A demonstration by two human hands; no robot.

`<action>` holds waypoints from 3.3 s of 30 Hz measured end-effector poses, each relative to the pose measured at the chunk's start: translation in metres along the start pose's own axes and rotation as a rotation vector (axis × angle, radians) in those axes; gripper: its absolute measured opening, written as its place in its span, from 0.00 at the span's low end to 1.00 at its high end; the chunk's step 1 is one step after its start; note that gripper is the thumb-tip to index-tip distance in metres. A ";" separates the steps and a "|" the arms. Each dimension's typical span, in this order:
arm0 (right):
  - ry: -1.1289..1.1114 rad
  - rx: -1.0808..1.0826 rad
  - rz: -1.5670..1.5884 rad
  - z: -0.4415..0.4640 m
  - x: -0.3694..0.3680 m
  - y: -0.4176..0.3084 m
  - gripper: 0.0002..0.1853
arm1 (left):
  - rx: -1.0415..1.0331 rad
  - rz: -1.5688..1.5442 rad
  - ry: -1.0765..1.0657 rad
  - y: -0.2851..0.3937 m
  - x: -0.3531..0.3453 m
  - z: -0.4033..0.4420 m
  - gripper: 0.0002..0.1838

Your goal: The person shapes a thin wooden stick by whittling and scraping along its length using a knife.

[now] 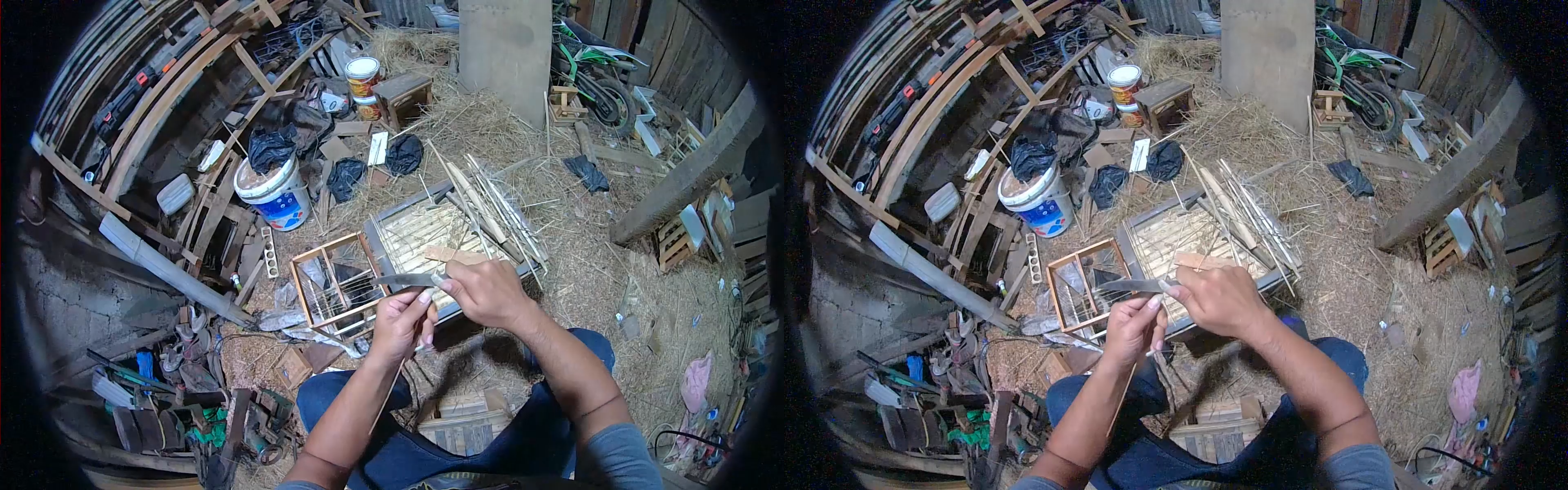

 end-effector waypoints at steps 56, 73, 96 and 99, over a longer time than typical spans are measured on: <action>0.087 -0.138 -0.099 0.011 0.010 0.040 0.21 | 0.017 -0.238 -0.089 -0.005 -0.003 -0.002 0.19; 0.039 -0.150 -0.055 0.009 0.006 0.028 0.15 | -0.106 -0.059 0.010 0.010 -0.006 -0.004 0.19; 0.044 -0.016 0.032 0.008 -0.010 0.010 0.17 | 0.076 -0.471 -0.097 0.002 -0.008 0.000 0.09; -0.057 -0.137 -0.005 0.011 -0.008 0.015 0.19 | 0.060 -0.470 -0.104 0.003 -0.005 -0.001 0.10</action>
Point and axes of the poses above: each hand's wrist, its own z-axis towards the middle knuckle, its own x-axis out of the back of the hand, y = z × x, the point moved 5 cm from there along z, towards the middle knuckle
